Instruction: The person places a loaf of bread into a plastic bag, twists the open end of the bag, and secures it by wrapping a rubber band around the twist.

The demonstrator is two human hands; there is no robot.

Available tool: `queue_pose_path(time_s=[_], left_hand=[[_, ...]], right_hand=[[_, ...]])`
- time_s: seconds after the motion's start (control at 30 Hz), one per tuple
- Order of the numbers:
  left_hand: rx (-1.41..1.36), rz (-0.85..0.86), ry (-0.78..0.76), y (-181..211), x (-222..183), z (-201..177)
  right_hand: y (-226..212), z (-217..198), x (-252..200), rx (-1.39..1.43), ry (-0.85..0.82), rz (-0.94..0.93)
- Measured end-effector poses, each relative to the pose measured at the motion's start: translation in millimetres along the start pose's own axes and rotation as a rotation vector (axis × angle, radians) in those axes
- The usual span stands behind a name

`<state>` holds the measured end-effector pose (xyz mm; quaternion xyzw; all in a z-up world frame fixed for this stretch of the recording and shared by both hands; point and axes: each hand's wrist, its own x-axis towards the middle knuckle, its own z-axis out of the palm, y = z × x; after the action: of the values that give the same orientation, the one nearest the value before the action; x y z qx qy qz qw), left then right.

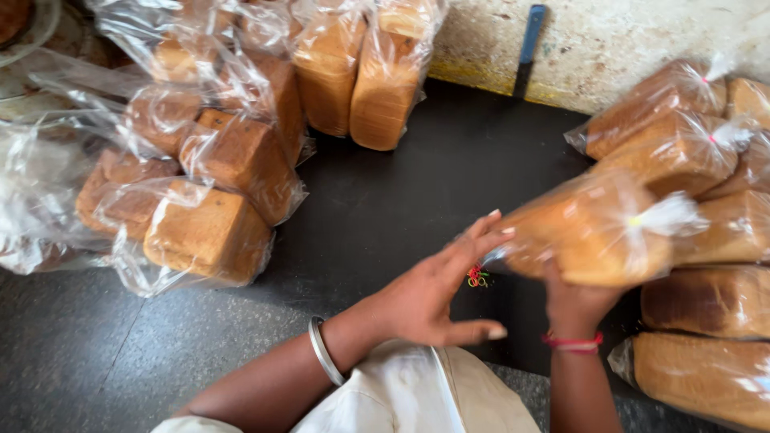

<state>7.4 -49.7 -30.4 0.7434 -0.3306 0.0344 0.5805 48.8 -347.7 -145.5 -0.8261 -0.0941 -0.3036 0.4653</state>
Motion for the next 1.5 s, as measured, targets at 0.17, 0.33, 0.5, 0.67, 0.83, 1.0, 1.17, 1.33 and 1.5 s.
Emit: queue_pose_path(time_s=[0.17,0.33,0.5,0.67,0.83,1.0,1.17,1.33,1.5], left_hand=[[0.471,-0.225,-0.037,-57,-9,-10],[0.686,-0.411,0.089,-121,-60,-34],[0.766,-0.42,0.123,-138,-72,-24],[0.795,-0.414,0.121,-133,-68,-26],[0.8,-0.441,0.104,-131,-69,-28],[0.82,-0.465,0.085,-133,-68,-26],[0.821,-0.468,0.086,-133,-68,-26],[0.841,-0.466,0.069,-134,-68,-25],[0.833,-0.449,0.09,-135,-69,-25]], right_hand=[[87,-24,-18,-0.134,0.385,0.262],[132,-15,-13,-0.046,0.517,0.312],[148,1,27,-0.071,0.641,0.551],[142,4,49,-0.115,0.661,0.786],[138,-1,13,0.244,0.568,0.6],[97,12,-46,0.373,0.412,0.764],[14,15,-46,0.101,-0.303,0.551],[-38,25,-25,-0.171,-0.498,0.222],[-53,33,-28,-0.494,-0.524,0.166]])
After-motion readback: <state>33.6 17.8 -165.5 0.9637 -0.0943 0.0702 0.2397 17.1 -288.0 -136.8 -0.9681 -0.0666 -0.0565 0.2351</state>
